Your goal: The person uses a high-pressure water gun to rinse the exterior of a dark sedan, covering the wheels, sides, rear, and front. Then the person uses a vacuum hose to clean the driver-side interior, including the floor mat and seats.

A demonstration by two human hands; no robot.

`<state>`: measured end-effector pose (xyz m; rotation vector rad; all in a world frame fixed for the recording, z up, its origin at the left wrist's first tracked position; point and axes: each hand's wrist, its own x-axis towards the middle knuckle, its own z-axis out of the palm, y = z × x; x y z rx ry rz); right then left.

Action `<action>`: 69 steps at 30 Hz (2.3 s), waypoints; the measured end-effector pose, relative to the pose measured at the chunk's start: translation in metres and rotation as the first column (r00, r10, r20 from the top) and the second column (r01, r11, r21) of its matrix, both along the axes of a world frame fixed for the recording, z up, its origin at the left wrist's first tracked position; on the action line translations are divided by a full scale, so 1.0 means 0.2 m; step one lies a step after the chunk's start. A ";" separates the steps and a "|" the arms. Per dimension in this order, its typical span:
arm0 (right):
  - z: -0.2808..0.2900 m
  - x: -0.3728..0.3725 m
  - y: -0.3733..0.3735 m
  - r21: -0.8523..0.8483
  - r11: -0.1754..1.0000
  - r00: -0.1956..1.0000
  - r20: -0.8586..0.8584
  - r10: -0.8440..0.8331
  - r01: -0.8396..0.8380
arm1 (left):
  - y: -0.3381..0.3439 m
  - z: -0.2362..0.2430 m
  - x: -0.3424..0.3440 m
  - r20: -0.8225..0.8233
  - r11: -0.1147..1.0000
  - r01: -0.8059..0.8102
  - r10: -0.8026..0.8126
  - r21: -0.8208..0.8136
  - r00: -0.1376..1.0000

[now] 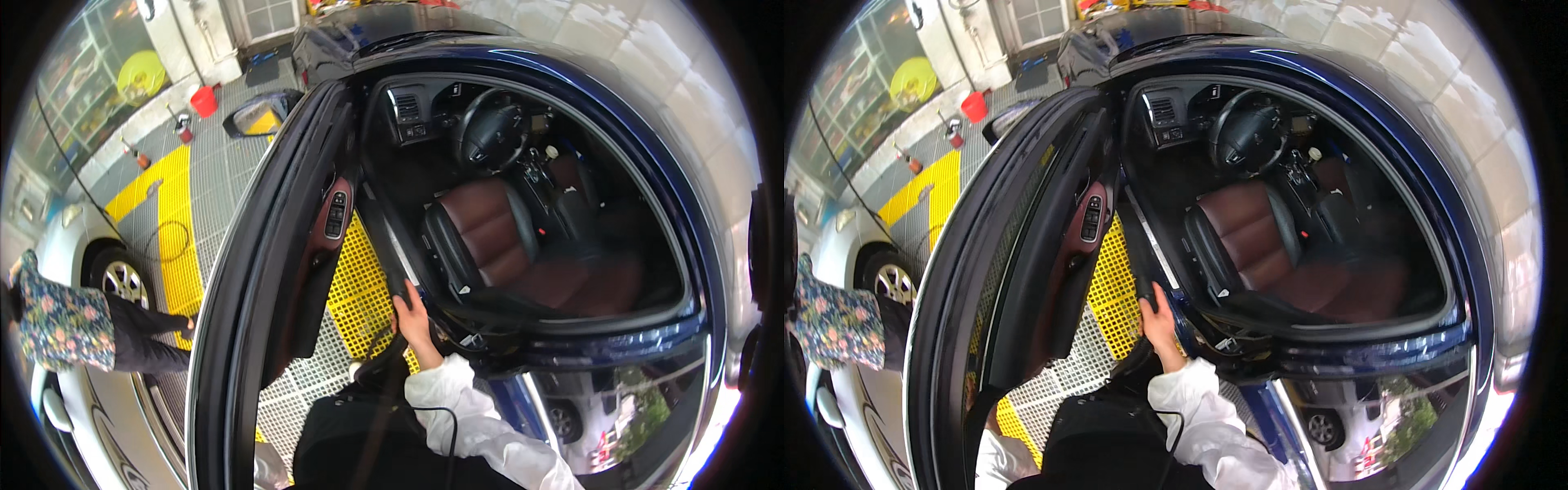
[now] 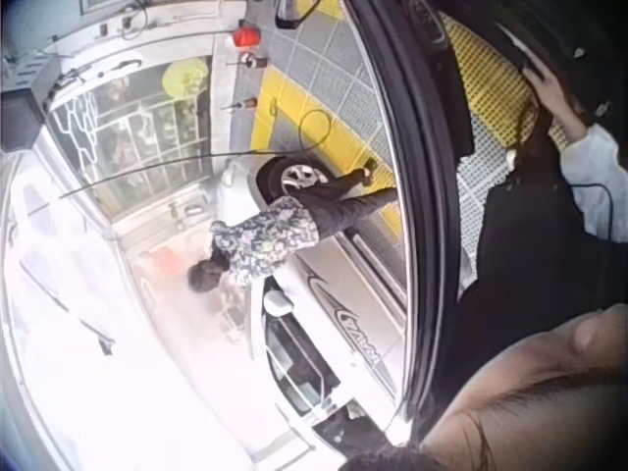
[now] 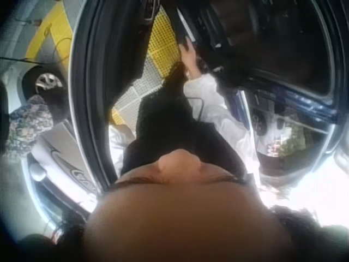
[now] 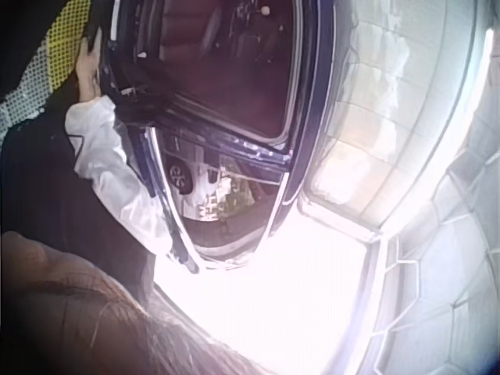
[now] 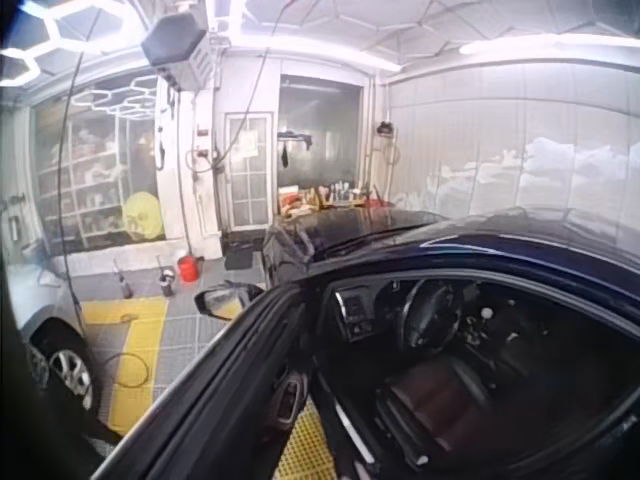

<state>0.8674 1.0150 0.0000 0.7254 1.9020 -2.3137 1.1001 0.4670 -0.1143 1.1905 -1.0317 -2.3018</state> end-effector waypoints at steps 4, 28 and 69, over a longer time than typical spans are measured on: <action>-0.38 -0.04 0.33 -0.113 0.963 0.929 0.313 -0.198 0.243 | 0.06 0.10 0.16 0.092 0.981 -0.194 0.194 -0.016 0.977; -0.72 -1.05 0.40 0.299 0.948 0.979 0.196 0.052 -0.110 | 2.57 -0.10 -2.44 0.462 0.015 0.951 -0.871 -0.309 0.164; -1.58 -2.43 1.68 0.995 -0.095 0.724 0.055 0.688 0.014 | 3.63 -1.54 -4.70 0.738 -0.272 0.837 -0.642 -0.474 0.210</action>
